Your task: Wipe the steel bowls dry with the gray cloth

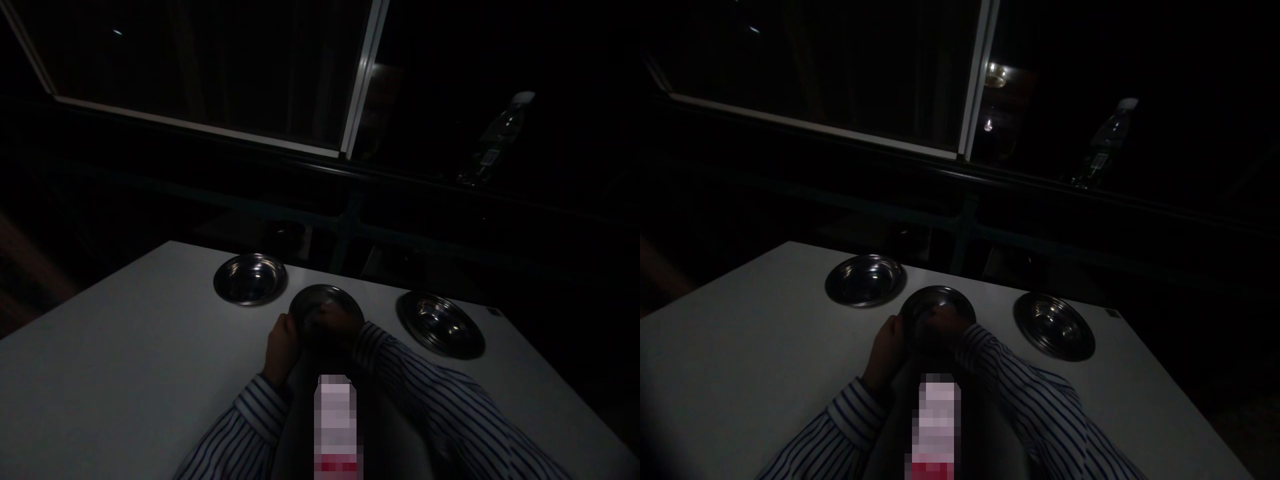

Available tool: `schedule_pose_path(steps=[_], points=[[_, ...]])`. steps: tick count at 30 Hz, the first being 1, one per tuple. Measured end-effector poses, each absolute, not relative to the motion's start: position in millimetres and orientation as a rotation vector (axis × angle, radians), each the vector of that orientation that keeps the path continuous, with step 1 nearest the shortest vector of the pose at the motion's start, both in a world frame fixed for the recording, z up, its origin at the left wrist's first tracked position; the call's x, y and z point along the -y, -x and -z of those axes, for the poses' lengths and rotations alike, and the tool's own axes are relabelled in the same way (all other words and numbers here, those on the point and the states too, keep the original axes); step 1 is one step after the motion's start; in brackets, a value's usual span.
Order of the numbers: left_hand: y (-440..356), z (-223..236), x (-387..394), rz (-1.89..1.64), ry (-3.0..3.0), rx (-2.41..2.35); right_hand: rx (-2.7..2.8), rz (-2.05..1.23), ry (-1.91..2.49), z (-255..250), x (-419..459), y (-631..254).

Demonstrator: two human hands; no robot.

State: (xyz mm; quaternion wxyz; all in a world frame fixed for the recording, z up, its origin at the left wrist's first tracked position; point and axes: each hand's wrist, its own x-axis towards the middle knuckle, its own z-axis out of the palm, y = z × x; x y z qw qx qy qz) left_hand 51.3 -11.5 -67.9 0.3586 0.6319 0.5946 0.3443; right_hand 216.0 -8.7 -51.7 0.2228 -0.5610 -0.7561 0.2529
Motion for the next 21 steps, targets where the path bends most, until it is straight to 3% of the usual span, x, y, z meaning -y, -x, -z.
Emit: schedule_pose_path(steps=[7,15,19,21], points=[[-50.8,73.2,10.4,-0.926,-1.71,-1.492,2.245,-0.419,1.891,43.2,-4.5,-204.5],[-50.5,72.7,11.8,-1.007,-1.598,-1.626,2.222,-0.903,1.441,51.1,13.9,-184.4],[-50.2,71.8,12.5,-1.028,-1.55,-1.552,1.907,-1.246,1.343,54.0,27.6,-196.2],[-49.2,73.5,12.6,-1.04,-1.518,-1.482,1.842,-1.202,1.321,54.1,33.1,-195.3]])
